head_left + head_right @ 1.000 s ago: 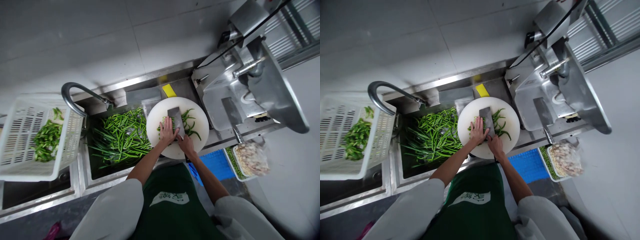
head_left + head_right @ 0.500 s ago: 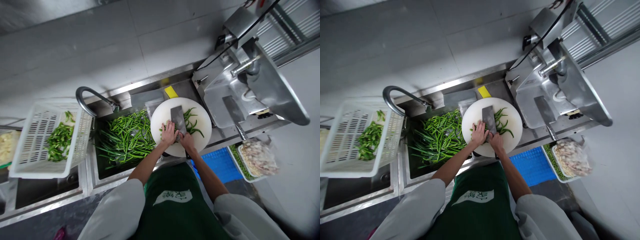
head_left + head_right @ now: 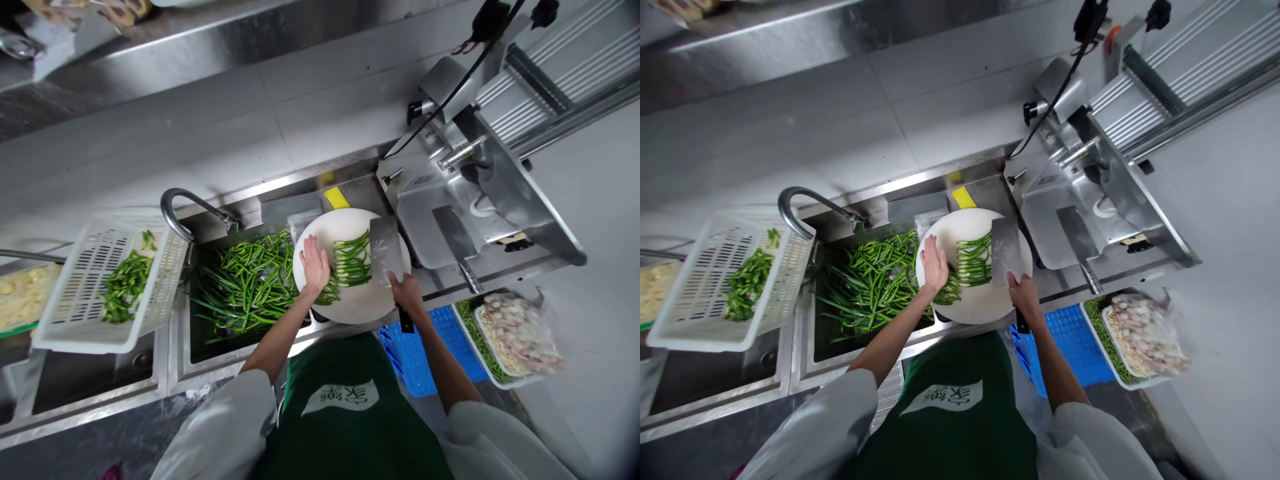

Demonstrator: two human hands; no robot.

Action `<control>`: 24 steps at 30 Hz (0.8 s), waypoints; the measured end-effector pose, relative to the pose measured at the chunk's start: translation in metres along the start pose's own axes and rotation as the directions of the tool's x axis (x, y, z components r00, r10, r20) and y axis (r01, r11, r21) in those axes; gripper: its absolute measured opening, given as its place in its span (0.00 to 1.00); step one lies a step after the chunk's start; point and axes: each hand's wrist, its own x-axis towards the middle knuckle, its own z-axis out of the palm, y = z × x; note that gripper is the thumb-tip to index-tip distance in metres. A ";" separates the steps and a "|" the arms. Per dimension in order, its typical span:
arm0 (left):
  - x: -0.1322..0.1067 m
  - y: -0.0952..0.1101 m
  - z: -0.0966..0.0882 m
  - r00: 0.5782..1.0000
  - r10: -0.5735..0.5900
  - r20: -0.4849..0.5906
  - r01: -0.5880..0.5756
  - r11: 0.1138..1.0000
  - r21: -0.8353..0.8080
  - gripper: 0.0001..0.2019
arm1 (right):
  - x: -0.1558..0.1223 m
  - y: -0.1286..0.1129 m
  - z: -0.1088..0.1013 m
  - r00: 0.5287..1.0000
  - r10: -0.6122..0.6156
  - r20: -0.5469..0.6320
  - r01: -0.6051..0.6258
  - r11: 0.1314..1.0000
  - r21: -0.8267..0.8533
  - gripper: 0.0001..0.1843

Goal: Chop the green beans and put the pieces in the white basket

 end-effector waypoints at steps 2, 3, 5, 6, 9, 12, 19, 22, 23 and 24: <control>0.003 0.012 0.008 0.999 -0.008 -0.046 0.006 0.999 -0.035 0.32 | 0.000 0.000 0.001 0.998 -0.052 0.046 0.051 0.999 0.017 0.26; 0.002 0.018 0.015 0.999 0.021 -0.040 -0.022 0.999 -0.032 0.32 | 0.001 -0.002 0.003 0.994 -0.079 0.073 0.077 0.997 0.031 0.26; -0.003 0.030 0.031 0.994 0.104 0.022 -0.105 0.994 0.010 0.33 | 0.005 -0.007 0.009 0.986 -0.118 0.120 0.114 0.992 0.045 0.27; -0.006 0.035 0.040 0.987 0.141 0.070 -0.145 0.989 0.044 0.34 | 0.007 -0.010 0.012 0.983 -0.128 0.135 0.125 0.992 0.035 0.27; -0.010 0.043 0.063 0.963 0.196 0.186 -0.226 0.962 0.156 0.36 | 0.016 -0.012 0.018 0.981 -0.139 0.135 0.149 0.987 -0.063 0.26; -0.006 0.042 0.075 0.951 0.211 0.224 -0.263 0.937 0.231 0.37 | 0.019 -0.008 0.020 0.986 -0.135 0.098 0.153 0.966 -0.206 0.27; 0.002 0.036 0.079 0.945 0.220 0.243 -0.281 0.924 0.258 0.39 | 0.016 -0.011 0.019 0.985 -0.112 0.134 0.146 0.950 -0.278 0.28; 0.002 0.035 0.080 0.944 0.223 0.244 -0.284 0.925 0.251 0.40 | 0.013 -0.011 0.021 0.980 -0.113 0.161 0.151 0.958 -0.244 0.28; 0.002 0.035 0.079 0.943 0.223 0.247 -0.284 0.926 0.248 0.40 | 0.011 -0.010 0.022 0.980 -0.106 0.167 0.144 0.960 -0.240 0.28; 0.002 0.036 0.079 0.942 0.221 0.252 -0.283 0.928 0.244 0.40 | 0.009 -0.010 0.023 0.981 -0.096 0.171 0.136 0.962 -0.239 0.27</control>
